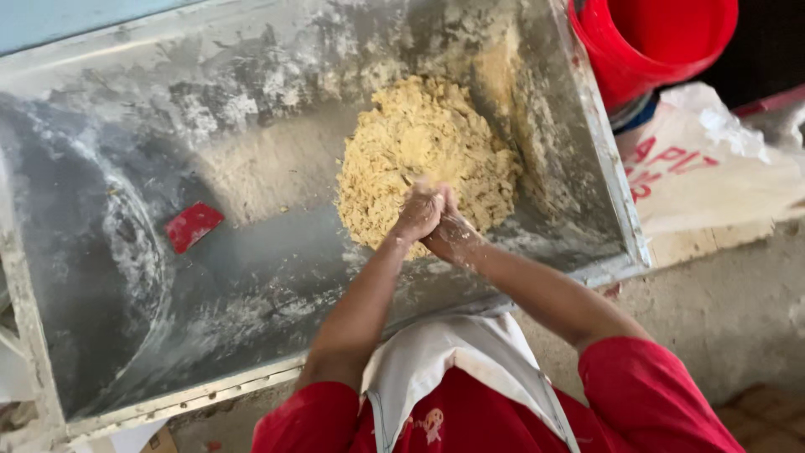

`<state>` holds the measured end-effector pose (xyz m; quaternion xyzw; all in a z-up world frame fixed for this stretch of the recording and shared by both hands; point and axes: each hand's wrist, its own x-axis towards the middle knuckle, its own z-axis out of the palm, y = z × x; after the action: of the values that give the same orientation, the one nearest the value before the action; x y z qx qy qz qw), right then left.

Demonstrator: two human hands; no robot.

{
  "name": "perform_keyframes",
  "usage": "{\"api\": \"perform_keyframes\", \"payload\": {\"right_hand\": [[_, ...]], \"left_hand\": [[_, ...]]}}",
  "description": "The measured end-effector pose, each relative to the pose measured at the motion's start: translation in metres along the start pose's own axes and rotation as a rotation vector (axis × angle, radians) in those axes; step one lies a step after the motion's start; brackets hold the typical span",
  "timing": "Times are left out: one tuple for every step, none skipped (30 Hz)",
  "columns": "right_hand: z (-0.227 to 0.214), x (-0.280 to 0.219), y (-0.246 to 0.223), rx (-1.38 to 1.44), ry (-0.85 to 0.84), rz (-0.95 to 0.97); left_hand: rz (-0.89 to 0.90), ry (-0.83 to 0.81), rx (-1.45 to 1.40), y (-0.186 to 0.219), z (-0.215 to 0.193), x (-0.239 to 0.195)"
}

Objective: The person kneads a large mass of dough by hand in a large metal mixing trough. They repeatedly fold, press, and turn the dough to combine it into a single cohesive ball.

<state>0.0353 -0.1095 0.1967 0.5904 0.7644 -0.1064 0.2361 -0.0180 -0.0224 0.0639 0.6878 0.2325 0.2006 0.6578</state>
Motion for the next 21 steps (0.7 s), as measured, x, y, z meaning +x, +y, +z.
{"api": "perform_keyframes", "payload": {"right_hand": [[-0.001,-0.004,-0.002,0.12,-0.055,-0.004],[-0.006,-0.005,-0.001,0.216,-0.08,-0.008],[-0.011,-0.005,-0.001,0.305,-0.1,-0.01],[-0.015,-0.008,-0.003,0.389,-0.122,-0.024],[-0.019,-0.009,-0.006,0.443,-0.129,-0.033],[-0.024,-0.01,-0.005,0.497,-0.135,-0.042],[-0.028,-0.011,-0.007,0.542,-0.135,-0.056],[-0.032,-0.013,-0.009,0.586,-0.129,-0.065],[-0.035,-0.014,-0.01,0.638,-0.123,-0.071],[-0.036,-0.019,-0.006,0.687,-0.111,-0.068],[-0.035,-0.023,-0.002,0.739,-0.094,-0.07],[-0.032,-0.031,0.002,0.787,-0.078,-0.078],[-0.028,-0.038,0.006,0.849,-0.051,-0.095],[-0.025,-0.04,0.01,0.904,-0.01,-0.13],[-0.023,-0.04,0.014,0.964,0.045,-0.168],[-0.019,-0.042,0.013,1.047,0.127,-0.199],[-0.016,-0.041,0.01,1.139,0.224,-0.231],[-0.014,-0.038,0.013,1.231,0.334,-0.269],[-0.014,-0.033,0.014,1.4,0.455,-0.276],[-0.014,-0.028,0.01,1.654,0.572,-0.28],[-0.016,-0.021,0.007,1.92,0.698,-0.284]], "left_hand": [[-0.101,-0.119,0.132,0.004,-0.001,-0.006],[-0.195,-0.224,0.273,0.008,-0.007,-0.007],[-0.291,-0.325,0.418,0.013,-0.012,-0.008],[-0.365,-0.32,0.297,0.016,-0.015,-0.014],[-0.438,-0.314,0.174,0.018,-0.015,-0.017],[-0.507,-0.302,0.051,0.02,-0.014,-0.016],[-0.575,-0.258,0.067,0.021,-0.011,-0.017],[-0.647,-0.213,0.086,0.02,-0.007,-0.017],[-0.719,-0.167,0.103,0.018,-0.003,-0.014],[-0.725,-0.099,0.017,0.017,0.004,-0.007],[-0.73,-0.03,-0.069,0.014,0.01,0.001],[-0.736,0.042,-0.166,0.01,0.018,0.008],[-0.758,0.052,-0.05,0.007,0.022,0.013],[-0.774,0.078,0.07,0.005,0.016,0.022],[-0.791,0.104,0.189,0.005,0.006,0.028],[-0.805,0.213,-0.08,0.005,-0.005,0.03],[-0.809,0.319,-0.351,0.007,-0.015,0.031],[-0.795,0.425,-0.631,0.012,-0.025,0.035],[-0.695,0.408,-0.798,0.02,-0.03,0.039],[-0.598,0.393,-0.958,0.029,-0.029,0.036],[-0.498,0.373,-1.114,0.039,-0.026,0.03]]}}
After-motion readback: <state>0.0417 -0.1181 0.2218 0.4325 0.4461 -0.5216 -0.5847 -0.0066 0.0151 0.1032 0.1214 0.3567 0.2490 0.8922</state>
